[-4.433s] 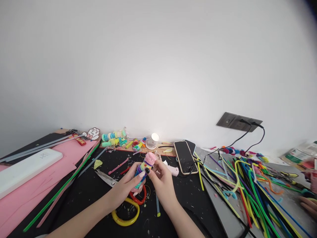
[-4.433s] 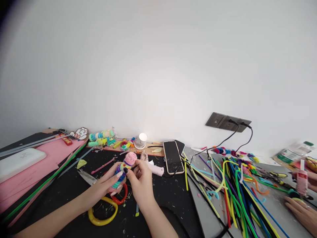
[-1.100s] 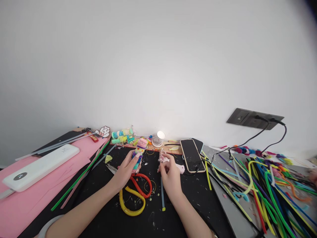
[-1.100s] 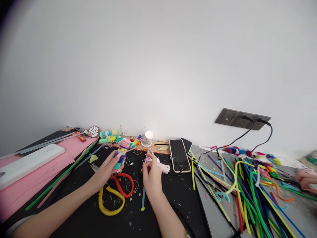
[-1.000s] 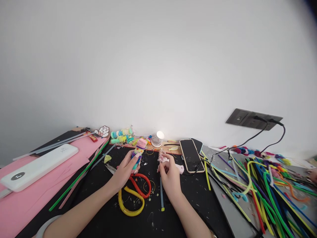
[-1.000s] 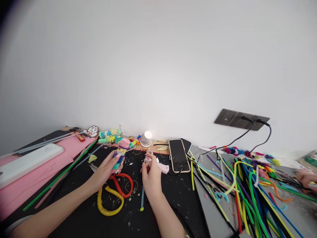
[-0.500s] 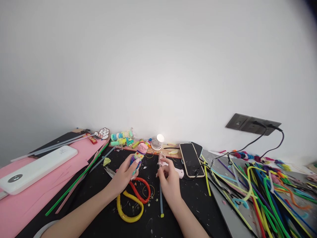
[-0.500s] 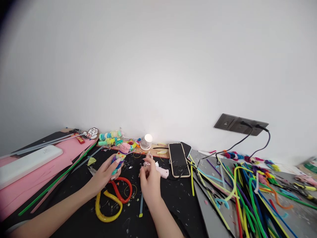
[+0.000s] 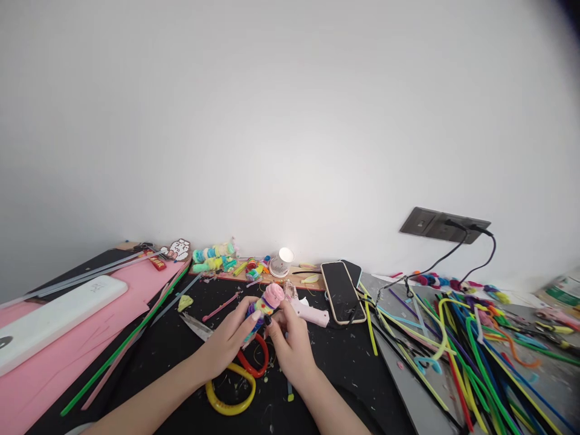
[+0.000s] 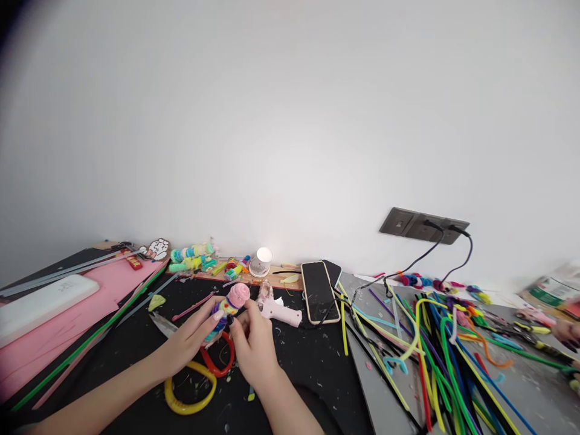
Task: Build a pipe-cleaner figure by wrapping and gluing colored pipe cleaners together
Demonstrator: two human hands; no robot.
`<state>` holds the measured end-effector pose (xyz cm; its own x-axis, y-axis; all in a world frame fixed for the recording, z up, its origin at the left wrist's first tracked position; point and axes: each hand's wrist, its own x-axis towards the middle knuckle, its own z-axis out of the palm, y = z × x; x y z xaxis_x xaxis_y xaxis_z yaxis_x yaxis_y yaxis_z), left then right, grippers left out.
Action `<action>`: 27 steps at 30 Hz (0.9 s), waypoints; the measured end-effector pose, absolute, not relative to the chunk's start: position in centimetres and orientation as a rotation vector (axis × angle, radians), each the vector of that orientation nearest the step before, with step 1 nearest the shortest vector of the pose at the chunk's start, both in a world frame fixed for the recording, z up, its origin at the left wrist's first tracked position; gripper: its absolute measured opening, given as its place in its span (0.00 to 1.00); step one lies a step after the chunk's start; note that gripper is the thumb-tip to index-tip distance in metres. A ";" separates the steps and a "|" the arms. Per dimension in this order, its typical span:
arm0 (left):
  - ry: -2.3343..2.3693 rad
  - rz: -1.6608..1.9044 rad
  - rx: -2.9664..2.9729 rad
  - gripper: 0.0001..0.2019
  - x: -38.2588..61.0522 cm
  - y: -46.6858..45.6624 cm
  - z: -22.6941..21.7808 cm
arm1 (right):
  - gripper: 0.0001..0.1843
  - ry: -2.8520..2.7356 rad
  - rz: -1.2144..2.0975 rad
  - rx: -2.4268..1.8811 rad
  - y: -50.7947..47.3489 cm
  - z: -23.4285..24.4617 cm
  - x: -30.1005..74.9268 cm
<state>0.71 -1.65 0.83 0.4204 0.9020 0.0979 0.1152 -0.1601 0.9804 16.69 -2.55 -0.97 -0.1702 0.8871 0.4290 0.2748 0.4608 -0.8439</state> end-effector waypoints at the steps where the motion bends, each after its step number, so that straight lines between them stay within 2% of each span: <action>1: 0.910 0.911 1.584 0.17 0.8 -1.7 0.7 | 0.10 -1.699 0.758 -1.007 -2.6 -0.9 16.7; 9: 0.849 0.923 1.526 0.16 1.1 -1.6 0.3 | 0.06 -1.711 0.779 -1.011 -2.8 -0.7 16.6; 24: 0.878 0.941 1.480 0.16 0.7 -1.3 0.7 | 0.13 -1.693 0.762 -1.057 -2.6 -0.8 17.0; 27: 0.954 1.049 1.403 0.16 0.5 -0.8 0.6 | 0.09 -1.628 0.662 -1.183 -2.0 -0.9 17.8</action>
